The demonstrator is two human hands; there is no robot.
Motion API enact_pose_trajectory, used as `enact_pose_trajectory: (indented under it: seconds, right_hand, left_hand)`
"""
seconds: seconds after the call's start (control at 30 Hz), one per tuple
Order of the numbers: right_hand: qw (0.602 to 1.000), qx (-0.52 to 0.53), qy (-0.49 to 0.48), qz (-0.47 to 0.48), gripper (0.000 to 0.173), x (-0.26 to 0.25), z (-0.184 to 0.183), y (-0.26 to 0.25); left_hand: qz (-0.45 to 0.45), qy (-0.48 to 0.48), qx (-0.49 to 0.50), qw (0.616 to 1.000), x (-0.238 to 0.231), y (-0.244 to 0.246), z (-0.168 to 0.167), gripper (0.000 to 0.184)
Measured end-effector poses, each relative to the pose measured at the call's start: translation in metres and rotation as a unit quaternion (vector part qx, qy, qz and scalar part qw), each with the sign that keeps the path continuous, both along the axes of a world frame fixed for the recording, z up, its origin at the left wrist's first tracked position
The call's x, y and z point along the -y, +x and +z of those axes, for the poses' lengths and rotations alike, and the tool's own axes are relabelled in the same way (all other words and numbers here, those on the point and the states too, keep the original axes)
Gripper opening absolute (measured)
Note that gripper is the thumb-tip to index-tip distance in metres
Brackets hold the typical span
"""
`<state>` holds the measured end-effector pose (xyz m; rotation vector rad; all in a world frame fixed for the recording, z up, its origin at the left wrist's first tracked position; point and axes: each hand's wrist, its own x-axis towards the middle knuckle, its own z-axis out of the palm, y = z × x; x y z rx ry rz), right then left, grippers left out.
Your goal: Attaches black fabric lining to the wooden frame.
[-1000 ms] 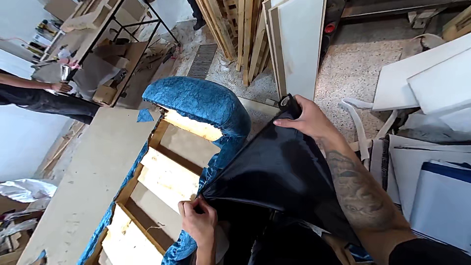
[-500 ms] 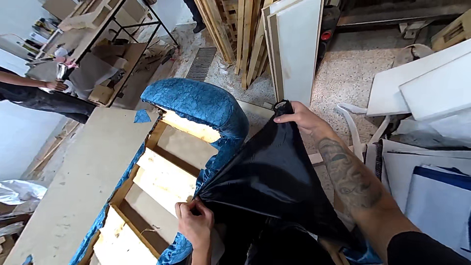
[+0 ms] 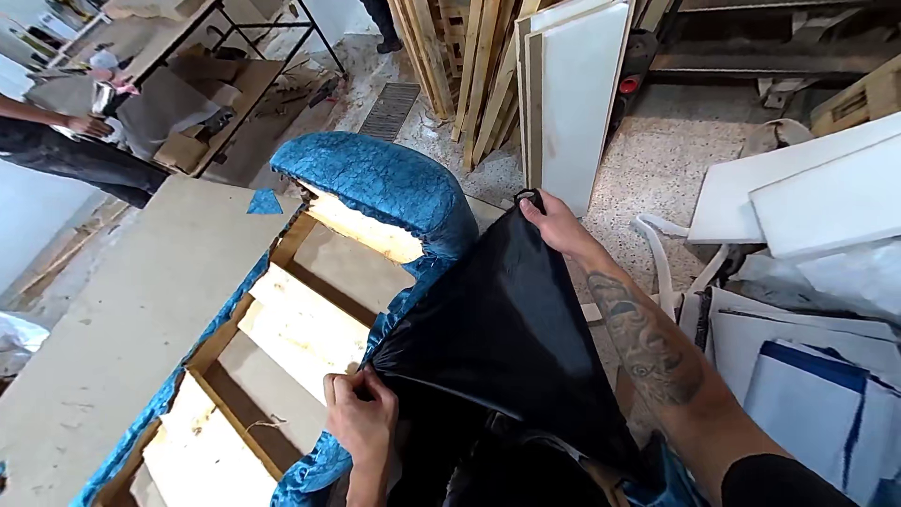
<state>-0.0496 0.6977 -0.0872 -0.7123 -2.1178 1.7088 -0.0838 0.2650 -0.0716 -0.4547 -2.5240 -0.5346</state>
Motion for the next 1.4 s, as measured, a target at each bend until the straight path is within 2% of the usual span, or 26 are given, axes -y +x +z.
enact_pose_trajectory:
  seconds: [0.13,0.2,0.27,0.5,0.63,0.7,0.77,0.83,0.87,0.93,1.0,1.07,1.1,1.13,1.2,1.27,1.33,1.4]
  right_hand:
    - [0.978,0.071,0.168,-0.101,0.056,0.006,0.004,-0.006]
    - [0.952,0.076,0.263,-0.136,0.057,0.022,0.006,-0.011]
    - [0.932,0.065,0.319,-0.163,0.058,0.035,0.004,-0.016]
    - [0.946,0.06,0.291,-0.133,0.061,0.042,0.023,-0.021]
    - [0.968,0.023,0.248,-0.041,0.051,0.035,0.033,-0.011]
    - [0.981,-0.008,0.187,0.048,0.052,0.026,0.03,-0.002]
    - [0.986,-0.042,0.083,0.135,0.052,0.014,0.024,0.006]
    - [0.985,-0.063,-0.004,0.162,0.046,0.003,0.02,0.016]
    - [0.987,-0.06,-0.014,0.15,0.042,-0.002,0.022,0.021]
    - [0.995,0.006,0.064,0.082,0.042,-0.004,0.035,0.035]
    - [0.976,0.091,0.2,0.0,0.055,0.002,0.049,0.044]
    - [0.95,0.11,0.288,-0.048,0.066,0.013,0.059,0.049]
    - [0.953,0.094,0.285,-0.045,0.069,0.015,0.061,0.054]
    - [0.967,0.064,0.247,-0.023,0.068,0.012,0.062,0.06]
    - [0.993,-0.041,0.086,0.065,0.052,-0.008,0.056,0.073]
    - [0.976,-0.12,-0.084,0.159,0.048,-0.035,0.045,0.088]
    - [0.949,-0.142,-0.149,0.239,0.045,-0.059,0.04,0.098]
    - [0.934,-0.135,-0.162,0.29,0.045,-0.069,0.04,0.103]
  left_hand:
    - [0.0,-0.003,0.011,1.0,-0.002,0.001,0.0,0.018]
    - [0.008,-0.002,0.024,1.0,-0.001,0.002,0.0,0.019]
    - [0.011,-0.001,0.031,0.999,0.0,0.002,0.001,0.02]
    - [0.003,0.014,0.025,1.0,0.004,0.0,-0.001,0.02]
    - [0.003,0.016,0.025,1.0,0.004,-0.001,-0.003,0.022]
    - [0.004,0.017,0.029,0.999,0.005,-0.001,-0.004,0.022]
    - [0.004,0.019,0.03,0.999,0.005,-0.001,-0.004,0.022]
    - [0.002,0.023,0.032,0.999,0.005,-0.001,-0.004,0.023]
    - [0.002,0.025,0.033,0.999,0.005,-0.001,-0.003,0.023]
    - [0.002,0.028,0.039,0.999,0.005,-0.001,-0.004,0.023]
    - [-0.002,0.031,0.041,0.999,0.005,-0.001,-0.003,0.021]
    - [-0.003,0.033,0.04,0.999,0.005,-0.002,-0.003,0.021]
    - [-0.004,0.032,0.042,0.999,0.005,-0.002,-0.002,0.021]
    - [-0.004,0.032,0.043,0.999,0.005,-0.002,-0.002,0.022]
    - [-0.005,0.033,0.043,0.999,0.006,-0.002,-0.003,0.02]
    - [-0.012,0.029,0.046,0.998,0.008,-0.002,-0.001,0.019]
    - [-0.023,0.025,0.049,0.998,0.008,-0.003,0.002,0.018]
    - [-0.026,0.024,0.054,0.998,0.008,-0.003,0.003,0.018]
